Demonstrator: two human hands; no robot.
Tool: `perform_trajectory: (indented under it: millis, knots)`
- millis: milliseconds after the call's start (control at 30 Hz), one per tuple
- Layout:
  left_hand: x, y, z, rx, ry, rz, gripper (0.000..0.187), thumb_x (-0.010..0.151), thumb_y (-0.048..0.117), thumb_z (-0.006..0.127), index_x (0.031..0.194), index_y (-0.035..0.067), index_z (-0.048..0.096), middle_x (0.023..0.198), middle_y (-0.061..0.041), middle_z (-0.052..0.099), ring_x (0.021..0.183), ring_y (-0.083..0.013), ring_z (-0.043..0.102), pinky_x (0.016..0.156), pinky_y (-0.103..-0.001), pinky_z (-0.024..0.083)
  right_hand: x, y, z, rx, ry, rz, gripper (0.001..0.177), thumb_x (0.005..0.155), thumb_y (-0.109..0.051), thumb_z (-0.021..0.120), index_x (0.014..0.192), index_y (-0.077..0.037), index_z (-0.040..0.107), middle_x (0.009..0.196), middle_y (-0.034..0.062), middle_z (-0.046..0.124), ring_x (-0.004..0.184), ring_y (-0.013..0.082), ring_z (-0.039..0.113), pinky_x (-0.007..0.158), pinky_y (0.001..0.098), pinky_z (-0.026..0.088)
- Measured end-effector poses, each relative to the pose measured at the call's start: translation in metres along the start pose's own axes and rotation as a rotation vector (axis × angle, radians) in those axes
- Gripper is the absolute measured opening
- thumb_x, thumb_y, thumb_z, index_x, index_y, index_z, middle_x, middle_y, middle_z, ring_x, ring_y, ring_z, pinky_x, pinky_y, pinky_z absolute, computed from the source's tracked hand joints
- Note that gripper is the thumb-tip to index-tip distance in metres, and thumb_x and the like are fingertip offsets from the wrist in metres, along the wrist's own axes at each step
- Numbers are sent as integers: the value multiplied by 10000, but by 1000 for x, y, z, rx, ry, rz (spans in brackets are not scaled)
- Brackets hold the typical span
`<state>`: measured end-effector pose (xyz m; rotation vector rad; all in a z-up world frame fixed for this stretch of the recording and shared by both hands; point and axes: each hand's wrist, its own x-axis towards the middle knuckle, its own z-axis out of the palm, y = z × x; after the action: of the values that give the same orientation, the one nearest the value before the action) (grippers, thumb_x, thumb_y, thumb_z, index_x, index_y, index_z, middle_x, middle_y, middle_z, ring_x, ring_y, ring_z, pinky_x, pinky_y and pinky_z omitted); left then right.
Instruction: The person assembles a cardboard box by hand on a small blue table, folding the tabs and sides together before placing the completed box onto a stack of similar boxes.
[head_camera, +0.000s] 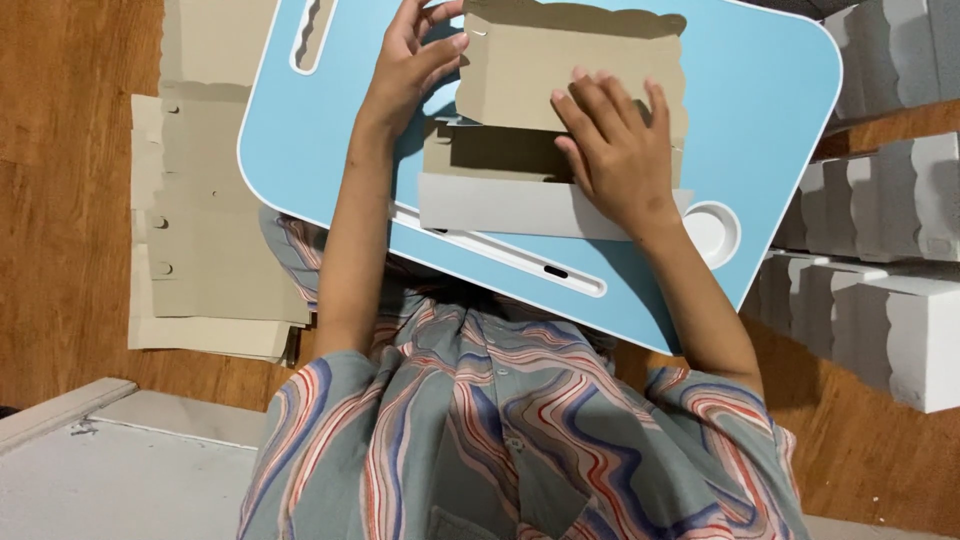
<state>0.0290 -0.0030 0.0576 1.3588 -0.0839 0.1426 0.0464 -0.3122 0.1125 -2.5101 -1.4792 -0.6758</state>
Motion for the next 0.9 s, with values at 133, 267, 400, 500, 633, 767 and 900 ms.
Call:
perform_trajectory:
  millis: [133, 267, 400, 500, 633, 767, 900]
  knots:
    - [5, -22, -7, -59, 37, 101, 691, 975, 201, 860, 1524, 200, 441, 1468, -141, 489, 1057, -210, 652, 1000, -357, 562, -14, 10, 13, 18, -5, 143, 481, 1174, -312, 777, 1570, -100, 606, 1640, 213, 338, 1514, 424, 303, 1171, 725, 205]
    - [4, -30, -14, -223, 67, 132, 609, 1039, 168, 817, 1510, 180, 431, 1533, -139, 498, 1269, -250, 655, 1054, -358, 557, -27, 29, 13, 265, 60, 539, 757, 1227, -519, 675, 1723, -202, 198, 1765, 106, 25, 1680, 341, 76, 1380, 639, 204]
    - [-2, -12, -6, -208, -120, -19, 774, 1038, 360, 767, 1611, 139, 296, 1712, -149, 345, 1379, -271, 647, 1156, -380, 551, -27, 73, 16, 1000, -6, 962, 625, 1131, -311, 577, 1599, -41, 262, 1670, 180, 257, 1554, 257, 267, 1253, 362, 311]
    - [-5, -8, 8, -175, -240, -49, 852, 1111, 368, 684, 1692, 150, 99, 1794, -44, 99, 1647, -229, 345, 1290, -410, 437, -15, 65, -9, 1129, -83, 951, 603, 1129, -300, 477, 1627, -146, 175, 1713, 70, 228, 1522, 190, 396, 1218, 354, 389]
    - [-4, -1, 19, 111, -299, -20, 824, 1169, 294, 629, 1681, 143, 1, 1766, -41, -61, 1677, -203, 3, 1407, -397, 153, -18, 66, 7, 1100, -171, 877, 656, 1170, -266, 491, 1640, -211, 38, 1752, 135, 105, 1630, 284, 152, 1281, 400, 195]
    - [2, -2, 29, 381, -435, 36, 884, 1178, 343, 652, 1690, 213, -57, 1763, -31, -152, 1678, -232, -107, 1403, -450, 18, -23, 69, 29, 1035, -270, 476, 592, 1171, -88, 455, 1677, -66, 148, 1720, 62, -92, 1627, 228, -58, 1346, 436, 29]
    - [2, 0, 23, 464, -375, 97, 850, 1173, 309, 689, 1699, 208, 30, 1778, -26, -16, 1679, -220, -9, 1403, -423, 56, -27, 73, 30, 1035, -146, 615, 683, 1097, -581, 468, 1645, -180, 400, 1725, 112, -40, 1642, 306, 24, 1329, 518, 159]
